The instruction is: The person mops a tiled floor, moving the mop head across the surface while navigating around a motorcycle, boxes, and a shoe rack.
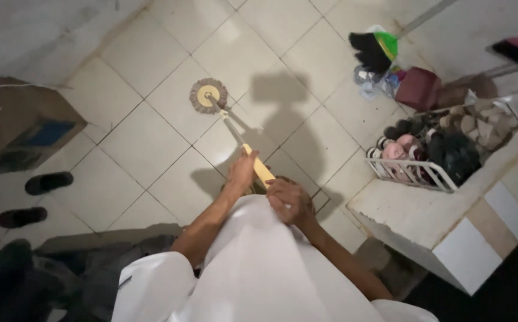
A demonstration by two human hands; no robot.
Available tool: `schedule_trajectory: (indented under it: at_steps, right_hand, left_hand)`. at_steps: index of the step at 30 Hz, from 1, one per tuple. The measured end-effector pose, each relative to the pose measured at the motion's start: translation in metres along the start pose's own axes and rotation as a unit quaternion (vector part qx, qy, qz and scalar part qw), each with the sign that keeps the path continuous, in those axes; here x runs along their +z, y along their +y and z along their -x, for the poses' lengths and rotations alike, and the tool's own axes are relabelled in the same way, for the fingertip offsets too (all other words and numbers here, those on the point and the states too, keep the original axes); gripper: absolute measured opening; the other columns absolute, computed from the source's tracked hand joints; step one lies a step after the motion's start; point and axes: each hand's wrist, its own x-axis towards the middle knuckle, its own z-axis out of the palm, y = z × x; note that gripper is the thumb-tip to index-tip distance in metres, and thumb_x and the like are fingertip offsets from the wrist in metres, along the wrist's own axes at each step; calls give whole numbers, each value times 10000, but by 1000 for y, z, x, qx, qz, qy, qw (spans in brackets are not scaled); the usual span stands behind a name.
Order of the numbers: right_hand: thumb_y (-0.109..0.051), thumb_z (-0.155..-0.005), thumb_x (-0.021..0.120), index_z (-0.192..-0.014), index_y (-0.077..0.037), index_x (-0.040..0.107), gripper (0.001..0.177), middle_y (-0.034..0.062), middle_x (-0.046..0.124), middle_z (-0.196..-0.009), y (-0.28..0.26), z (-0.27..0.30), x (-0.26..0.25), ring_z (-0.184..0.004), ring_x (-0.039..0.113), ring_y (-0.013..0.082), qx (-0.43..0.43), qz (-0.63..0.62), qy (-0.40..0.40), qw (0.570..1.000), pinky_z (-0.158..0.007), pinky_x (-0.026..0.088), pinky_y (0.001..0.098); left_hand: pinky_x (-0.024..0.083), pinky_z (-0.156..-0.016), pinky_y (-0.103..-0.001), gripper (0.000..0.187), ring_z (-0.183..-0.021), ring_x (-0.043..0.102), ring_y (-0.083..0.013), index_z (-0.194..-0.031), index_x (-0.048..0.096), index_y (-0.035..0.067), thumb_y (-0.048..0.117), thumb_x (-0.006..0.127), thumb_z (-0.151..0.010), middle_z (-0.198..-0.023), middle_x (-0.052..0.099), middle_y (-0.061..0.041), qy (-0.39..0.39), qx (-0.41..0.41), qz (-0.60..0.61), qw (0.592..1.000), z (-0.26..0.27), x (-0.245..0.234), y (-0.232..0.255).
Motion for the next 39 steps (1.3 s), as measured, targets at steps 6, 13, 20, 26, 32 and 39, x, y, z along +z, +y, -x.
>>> schedule_trajectory:
  at_steps: [6,13,20,26,32,39]
  right_hand:
    - [37,-836,599,-702,34,625,137,130,678,-774,22,-10,-35,-794,696,256,-97,-71,-92,988,-1055,506,469]
    - [86,-884,596,-695,64,550,196,131,565,-697,102,50,-128,-749,601,266,-76,-125,-160,976,-998,532,452]
    - [44,-865,567,-651,23,543,216,122,589,-696,77,137,-255,-728,616,268,-110,-126,-202,965,-890,528,445]
    - [33,-847,578,-664,30,565,184,129,603,-698,98,166,-268,-703,615,279,-152,-178,-209,950,-869,523,460]
    - [38,-860,593,-688,35,580,172,120,601,-716,146,150,-227,-725,617,283,-158,-121,-216,956,-954,512,471]
    - [18,-877,603,-647,39,548,237,144,583,-698,113,162,-266,-699,581,301,-148,-127,-258,946,-787,475,407]
  left_hand:
    - [595,-732,-474,626,-867,706,-426,-1289,569,108,260,756,-712,-1218,602,-291,135,40,95,985,9,31,23]
    - [582,-701,-487,808,-830,699,-428,-1351,494,74,302,823,-650,-1186,586,-300,172,-67,90,979,-19,135,106]
    - [594,-662,-464,711,-805,721,-401,-1394,495,83,89,757,-733,-1251,550,-374,123,-96,4,988,32,231,229]
    - [592,-698,-474,619,-848,728,-400,-1393,491,64,125,702,-814,-1254,545,-410,99,-110,30,989,34,274,237]
    - [577,-689,-506,464,-842,703,-418,-1307,555,113,173,635,-854,-1190,590,-375,267,-105,30,958,-8,292,182]
    - [580,-649,-495,502,-771,712,-386,-1372,531,88,67,604,-876,-1054,641,-292,226,-125,22,966,26,295,223]
